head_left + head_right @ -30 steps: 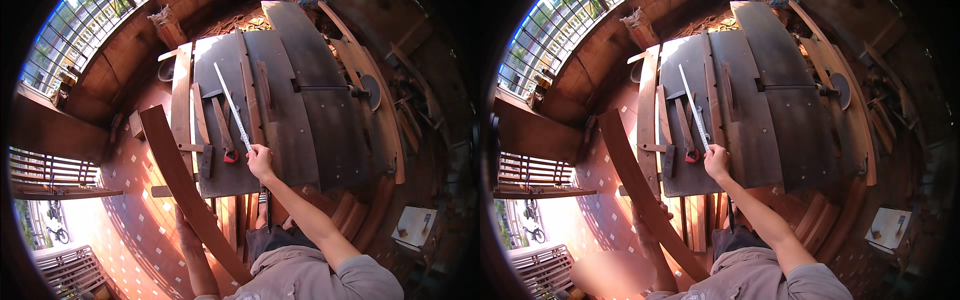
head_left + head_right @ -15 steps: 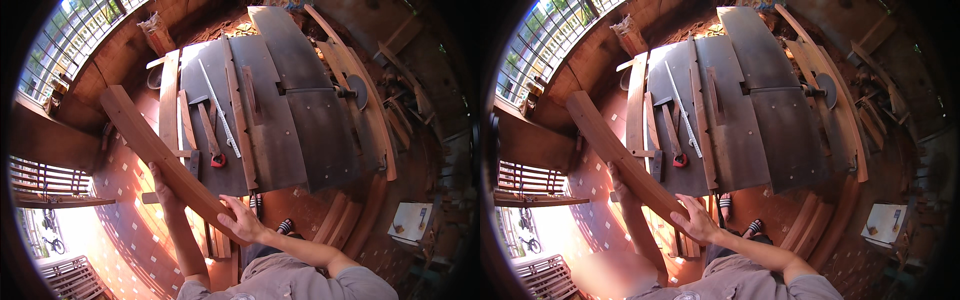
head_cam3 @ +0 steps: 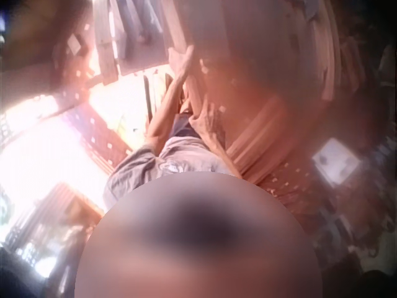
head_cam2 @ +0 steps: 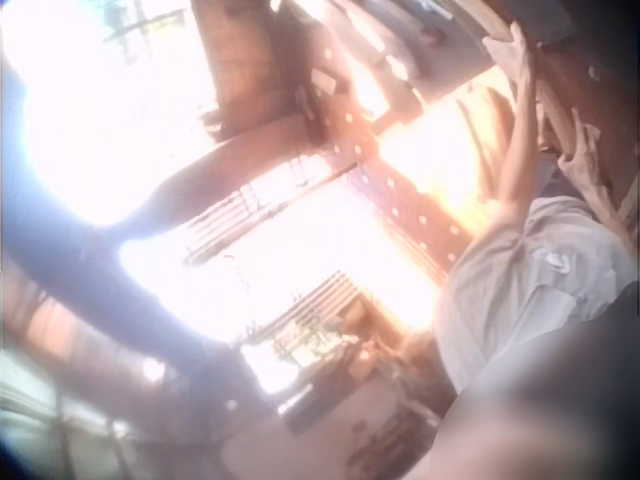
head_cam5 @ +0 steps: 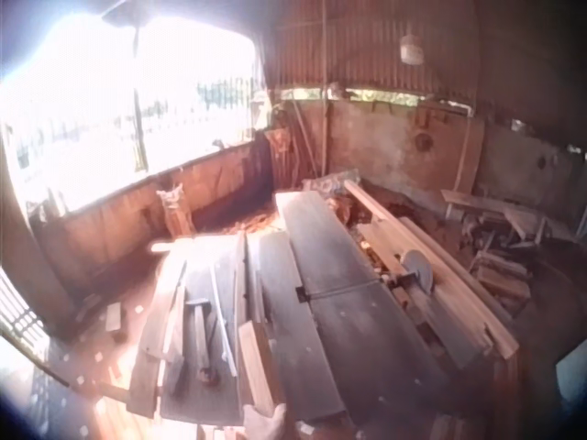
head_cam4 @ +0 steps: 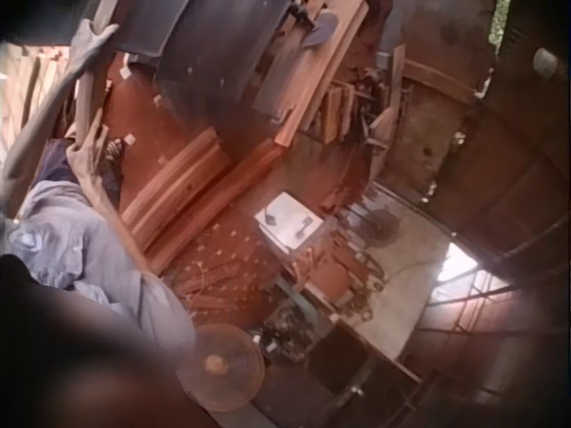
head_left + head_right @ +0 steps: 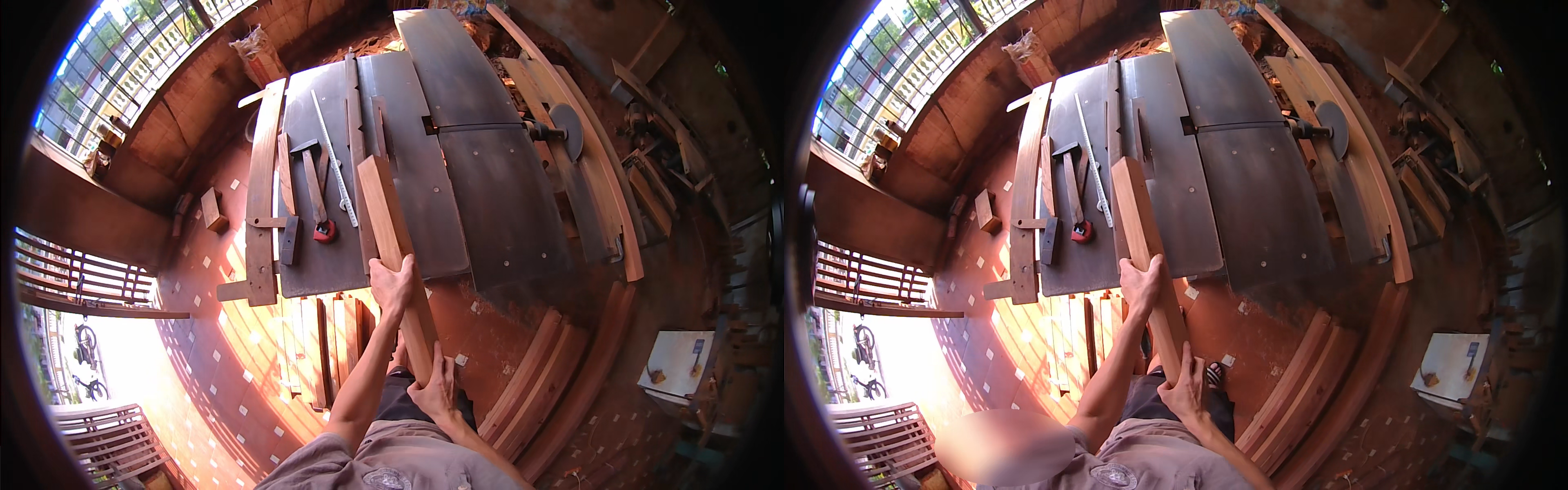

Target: The person measures and cuts wooden planks using a table saw. They repeatedly measure the wood with a tape measure, position it on the saw, and cut it into smaller pieces.

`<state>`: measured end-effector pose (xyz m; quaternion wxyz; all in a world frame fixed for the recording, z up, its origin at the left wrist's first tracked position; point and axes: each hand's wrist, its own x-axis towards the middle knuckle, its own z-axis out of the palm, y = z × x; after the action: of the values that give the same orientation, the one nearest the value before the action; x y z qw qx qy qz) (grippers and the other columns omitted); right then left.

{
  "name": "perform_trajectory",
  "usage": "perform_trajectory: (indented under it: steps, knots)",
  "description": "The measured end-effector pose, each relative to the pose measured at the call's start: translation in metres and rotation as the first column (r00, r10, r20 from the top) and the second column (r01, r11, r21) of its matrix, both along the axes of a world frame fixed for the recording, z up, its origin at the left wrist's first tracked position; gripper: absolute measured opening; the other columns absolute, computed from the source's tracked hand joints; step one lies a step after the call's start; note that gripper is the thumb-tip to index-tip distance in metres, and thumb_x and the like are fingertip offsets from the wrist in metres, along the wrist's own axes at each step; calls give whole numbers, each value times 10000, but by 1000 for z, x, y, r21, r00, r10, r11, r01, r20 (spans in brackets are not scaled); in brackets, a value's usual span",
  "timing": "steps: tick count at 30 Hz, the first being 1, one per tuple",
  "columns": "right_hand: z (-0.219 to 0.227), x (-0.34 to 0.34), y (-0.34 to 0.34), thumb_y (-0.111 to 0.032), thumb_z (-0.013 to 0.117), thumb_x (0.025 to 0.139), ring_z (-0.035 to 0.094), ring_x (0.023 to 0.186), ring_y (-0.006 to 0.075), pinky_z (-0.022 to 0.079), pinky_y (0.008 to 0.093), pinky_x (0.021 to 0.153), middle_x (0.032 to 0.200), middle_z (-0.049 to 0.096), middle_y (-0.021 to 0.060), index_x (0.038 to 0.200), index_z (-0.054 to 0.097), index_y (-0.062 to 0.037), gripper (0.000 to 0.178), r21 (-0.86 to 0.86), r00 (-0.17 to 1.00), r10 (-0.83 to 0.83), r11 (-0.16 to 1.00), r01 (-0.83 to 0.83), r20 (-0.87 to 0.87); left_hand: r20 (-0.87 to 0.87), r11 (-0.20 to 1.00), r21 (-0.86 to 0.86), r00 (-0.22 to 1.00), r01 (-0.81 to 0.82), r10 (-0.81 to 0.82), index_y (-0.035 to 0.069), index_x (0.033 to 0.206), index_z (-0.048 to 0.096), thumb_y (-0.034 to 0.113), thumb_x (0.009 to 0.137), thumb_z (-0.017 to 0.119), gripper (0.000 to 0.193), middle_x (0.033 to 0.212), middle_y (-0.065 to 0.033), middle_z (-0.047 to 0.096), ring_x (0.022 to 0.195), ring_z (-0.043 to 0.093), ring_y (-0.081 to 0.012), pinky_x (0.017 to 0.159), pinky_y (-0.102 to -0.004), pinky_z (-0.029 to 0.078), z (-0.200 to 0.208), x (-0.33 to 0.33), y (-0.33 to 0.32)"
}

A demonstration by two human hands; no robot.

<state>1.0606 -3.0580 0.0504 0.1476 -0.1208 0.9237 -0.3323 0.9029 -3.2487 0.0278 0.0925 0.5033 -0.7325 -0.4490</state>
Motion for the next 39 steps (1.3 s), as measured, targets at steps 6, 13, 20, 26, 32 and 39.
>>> perform_trajectory:
  steps: [6, 13, 20, 26, 32, 39]
  knots:
    - [-41, 18, 10, -208, 805, 706, 624, 1170, 489, 533, 527, 992, 1305, 587, 344, 1577, 313, -24, 1017, -483, 985, 38, 874, 50, 171, 205, 856, -447, 961, 261, -185, 17, 1149, 517, 367, 716, 822, 635, 1093, -163, 553, 1075, 596, -367, 875, -501, 488, -36, 10, 26]
    - [-76, 19, -11, -222, 819, 709, 616, 1202, 481, 510, 491, 1043, 1319, 583, 361, 1545, 351, 7, 985, -450, 978, 26, 890, 72, 207, 354, 654, -611, 893, 445, -277, 205, 1590, 366, 331, 733, 758, 951, 1566, -126, 337, 1448, 315, -403, 1089, -646, 333, -37, -17, -12]
    - [-64, 1, -18, -207, 805, 701, 645, 1171, 463, 530, 477, 1024, 1281, 623, 327, 1530, 393, 25, 955, -443, 982, 10, 894, 75, 186, 367, 711, -516, 873, 478, -320, 230, 1584, 416, 434, 843, 700, 819, 1656, -148, 287, 1485, 298, -465, 1167, -666, 284, -48, -38, -30]
    - [-38, -6, 22, -205, 836, 664, 686, 1137, 420, 543, 465, 998, 1272, 663, 286, 1524, 426, 26, 980, -372, 986, -85, 918, 135, 147, 91, 731, -660, 984, 174, -152, 62, 1408, 578, 440, 915, 711, 636, 1464, -168, 505, 1326, 487, -396, 1057, -521, 453, -35, -21, -116]
    - [-35, -70, 94, -112, 816, 673, 627, 1100, 448, 528, 518, 965, 1198, 620, 268, 1552, 414, -40, 969, -86, 975, -196, 978, 188, -102, 313, 800, -581, 949, 149, 50, 35, 1371, 580, 468, 889, 734, 667, 1406, -180, 556, 1286, 539, -391, 1044, -514, 482, -32, -59, -193]
    - [-74, -113, 158, 26, 776, 691, 585, 1092, 426, 502, 528, 948, 1187, 555, 206, 1541, 398, -90, 938, 194, 923, -227, 936, 295, -311, 339, 953, -277, 940, 120, -20, -68, 1222, 637, 267, 859, 645, 494, 1237, -304, 691, 1173, 675, -445, 1025, -487, 535, -37, -106, -259]
